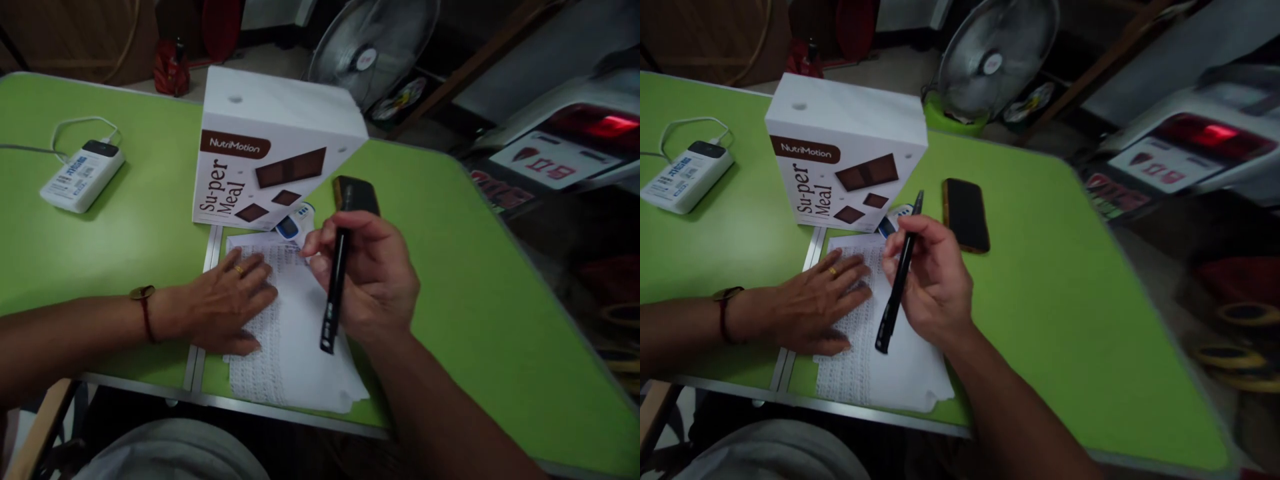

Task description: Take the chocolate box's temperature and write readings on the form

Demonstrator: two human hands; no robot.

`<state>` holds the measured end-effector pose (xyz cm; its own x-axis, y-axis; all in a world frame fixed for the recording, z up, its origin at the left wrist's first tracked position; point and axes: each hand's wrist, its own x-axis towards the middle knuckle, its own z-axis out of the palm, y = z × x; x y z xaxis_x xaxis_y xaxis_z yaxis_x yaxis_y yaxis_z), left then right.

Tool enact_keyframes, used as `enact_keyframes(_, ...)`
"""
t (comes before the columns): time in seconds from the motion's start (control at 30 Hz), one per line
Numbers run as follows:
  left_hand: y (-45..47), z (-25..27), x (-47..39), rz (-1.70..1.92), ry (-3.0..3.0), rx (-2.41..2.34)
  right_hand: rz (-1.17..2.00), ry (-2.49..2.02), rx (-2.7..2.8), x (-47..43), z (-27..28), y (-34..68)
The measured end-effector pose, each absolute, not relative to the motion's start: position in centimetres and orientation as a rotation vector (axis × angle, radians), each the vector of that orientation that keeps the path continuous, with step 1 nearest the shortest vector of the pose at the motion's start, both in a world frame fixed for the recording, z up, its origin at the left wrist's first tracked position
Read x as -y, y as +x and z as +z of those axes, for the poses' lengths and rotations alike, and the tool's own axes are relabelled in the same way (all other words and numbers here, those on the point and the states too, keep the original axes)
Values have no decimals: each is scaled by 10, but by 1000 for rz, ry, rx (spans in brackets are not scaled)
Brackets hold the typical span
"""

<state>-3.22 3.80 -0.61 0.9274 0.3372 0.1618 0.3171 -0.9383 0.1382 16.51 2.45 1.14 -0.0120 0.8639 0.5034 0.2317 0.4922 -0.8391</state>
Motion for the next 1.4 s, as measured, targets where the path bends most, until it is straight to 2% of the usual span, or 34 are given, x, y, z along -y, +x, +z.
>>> enact_keyframes(0.13, -30, -1, -24, 323, 2865, -136, 831, -941, 1460, -19, -1, 153)
enact_keyframes(0.27, -31, -7, -20, 262, 2814, -158, 980, -1107, 1364, -21, -12, 149)
enact_keyframes(0.43, -31, -8, -20, 210, 2802, -167, 907, -1356, 1372, -26, -14, 145)
enact_keyframes(0.67, -32, 1, -10, 174, 2848, -307, 614, -1491, 1459, -29, -13, 147)
enact_keyframes(1.4, -31, -1, -8, 179, 2850, -344, 634, -1453, 1591, -29, -15, 150)
